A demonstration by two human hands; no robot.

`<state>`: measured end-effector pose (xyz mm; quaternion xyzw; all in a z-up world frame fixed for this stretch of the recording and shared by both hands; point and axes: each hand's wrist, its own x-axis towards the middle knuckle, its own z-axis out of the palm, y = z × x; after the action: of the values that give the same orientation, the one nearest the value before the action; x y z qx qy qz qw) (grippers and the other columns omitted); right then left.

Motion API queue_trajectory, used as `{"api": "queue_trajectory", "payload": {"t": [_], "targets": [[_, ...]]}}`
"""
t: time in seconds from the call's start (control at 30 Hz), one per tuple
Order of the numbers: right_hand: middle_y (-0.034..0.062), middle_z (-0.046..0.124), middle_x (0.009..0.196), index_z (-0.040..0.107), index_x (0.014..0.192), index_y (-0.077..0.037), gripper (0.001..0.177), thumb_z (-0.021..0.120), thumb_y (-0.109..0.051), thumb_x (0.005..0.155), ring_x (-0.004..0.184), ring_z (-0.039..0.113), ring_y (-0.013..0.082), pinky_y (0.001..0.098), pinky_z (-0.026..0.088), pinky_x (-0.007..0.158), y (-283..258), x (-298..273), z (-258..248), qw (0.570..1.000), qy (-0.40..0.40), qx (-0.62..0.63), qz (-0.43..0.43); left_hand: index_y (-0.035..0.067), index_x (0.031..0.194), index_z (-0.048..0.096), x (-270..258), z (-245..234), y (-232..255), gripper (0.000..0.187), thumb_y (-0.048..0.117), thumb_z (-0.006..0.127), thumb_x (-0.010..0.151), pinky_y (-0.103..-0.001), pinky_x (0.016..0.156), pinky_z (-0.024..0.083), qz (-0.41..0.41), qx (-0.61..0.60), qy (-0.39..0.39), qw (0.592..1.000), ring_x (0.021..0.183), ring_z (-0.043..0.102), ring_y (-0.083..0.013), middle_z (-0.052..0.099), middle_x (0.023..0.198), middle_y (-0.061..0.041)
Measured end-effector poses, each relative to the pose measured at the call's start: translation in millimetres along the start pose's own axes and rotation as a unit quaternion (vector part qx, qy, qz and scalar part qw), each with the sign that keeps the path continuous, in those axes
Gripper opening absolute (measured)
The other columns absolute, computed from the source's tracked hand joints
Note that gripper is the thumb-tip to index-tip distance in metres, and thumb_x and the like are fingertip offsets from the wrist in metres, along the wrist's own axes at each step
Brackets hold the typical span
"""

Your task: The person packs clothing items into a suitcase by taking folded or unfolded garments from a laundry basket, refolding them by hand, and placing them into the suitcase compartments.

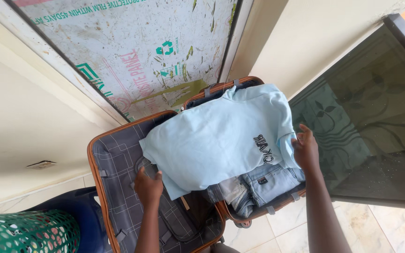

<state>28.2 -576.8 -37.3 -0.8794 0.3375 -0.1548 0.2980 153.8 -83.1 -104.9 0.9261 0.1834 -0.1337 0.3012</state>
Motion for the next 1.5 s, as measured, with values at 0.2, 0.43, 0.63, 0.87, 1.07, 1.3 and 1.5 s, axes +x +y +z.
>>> {"api": "queue_trajectory", "payload": {"t": [0.2, 0.43, 0.63, 0.87, 1.07, 1.3, 1.5], "targets": [[0.0197, 0.065, 0.116, 0.058, 0.136, -0.011, 0.053, 0.08, -0.026, 0.09, 0.113, 0.06, 0.0397, 0.0509, 0.047, 0.098, 31, -95, 54, 0.987, 0.047, -0.146, 0.042, -0.002, 0.125, 0.063, -38, 83, -64, 0.05, 0.041, 0.062, 0.1, -0.034, 0.054, 0.055, -0.23, -0.219, -0.227, 0.921, 0.066, 0.07, -0.0221, 0.069, 0.093, -0.016], [0.0219, 0.068, 0.113, 0.052, 0.144, 0.0, 0.086, 0.08, -0.052, 0.082, 0.112, 0.051, 0.0423, 0.0649, 0.032, 0.095, -12, -57, 58, 0.978, 0.05, -0.18, 0.094, 0.006, 0.112, 0.071, -31, 92, -56, 0.038, 0.041, 0.07, 0.097, -0.036, 0.056, 0.048, -0.241, -0.181, -0.165, 0.939, 0.067, 0.064, -0.0226, 0.07, 0.088, -0.018], [0.0119, 0.076, 0.103, 0.078, 0.111, -0.016, 0.037, 0.074, -0.045, 0.089, 0.107, 0.064, 0.0331, 0.0569, 0.037, 0.107, 28, -4, 61, 0.966, -0.081, -0.222, 0.103, 0.012, 0.108, 0.078, -39, 74, -47, 0.023, 0.031, 0.07, 0.099, -0.035, 0.074, 0.053, -0.087, -0.021, -0.116, 0.989, 0.084, 0.07, -0.0198, 0.079, 0.099, -0.008], [0.0031, 0.064, 0.103, 0.065, 0.117, -0.003, 0.022, 0.06, -0.022, 0.107, 0.092, 0.054, 0.014, 0.0265, 0.045, 0.081, 84, -5, 22, 0.9, 0.002, 0.368, 0.234, -0.001, 0.113, 0.062, -35, 45, -65, 0.022, 0.019, 0.059, 0.103, -0.033, 0.074, 0.061, -0.118, -0.323, 0.024, 0.939, 0.08, 0.071, -0.0201, 0.07, 0.106, -0.015], [0.0014, 0.069, 0.108, 0.063, 0.118, -0.006, 0.022, 0.054, -0.018, 0.102, 0.101, 0.065, 0.0108, 0.0278, 0.052, 0.09, 101, -10, -42, 0.806, -0.019, 0.512, 0.298, -0.001, 0.118, 0.064, -33, -3, -133, 0.021, 0.016, 0.063, 0.106, -0.035, 0.08, 0.055, -0.095, -0.315, 0.071, 0.942, 0.087, 0.065, -0.0204, 0.07, 0.103, -0.017], [0.0175, 0.067, 0.118, 0.06, 0.131, -0.006, 0.048, 0.078, -0.027, 0.092, 0.116, 0.06, 0.0326, 0.0486, 0.044, 0.108, 66, -42, -30, 0.968, -0.013, -0.24, 0.069, 0.003, 0.12, 0.064, -55, -8, -151, 0.027, 0.02, 0.061, 0.1, -0.032, 0.088, 0.055, -0.104, -0.438, -0.052, 0.891, 0.096, 0.069, -0.016, 0.072, 0.102, -0.012], [0.0129, 0.069, 0.123, 0.062, 0.132, -0.014, 0.056, 0.064, -0.054, 0.092, 0.116, 0.06, 0.0312, 0.049, 0.045, 0.101, -140, -101, 50, 0.969, -0.224, -0.071, -0.072, 0.007, 0.114, 0.076, -115, 1, -27, 0.027, 0.021, 0.07, 0.092, -0.031, 0.075, 0.058, 0.06, -0.298, -0.146, 0.941, 0.083, 0.071, -0.017, 0.073, 0.096, -0.011]]}}
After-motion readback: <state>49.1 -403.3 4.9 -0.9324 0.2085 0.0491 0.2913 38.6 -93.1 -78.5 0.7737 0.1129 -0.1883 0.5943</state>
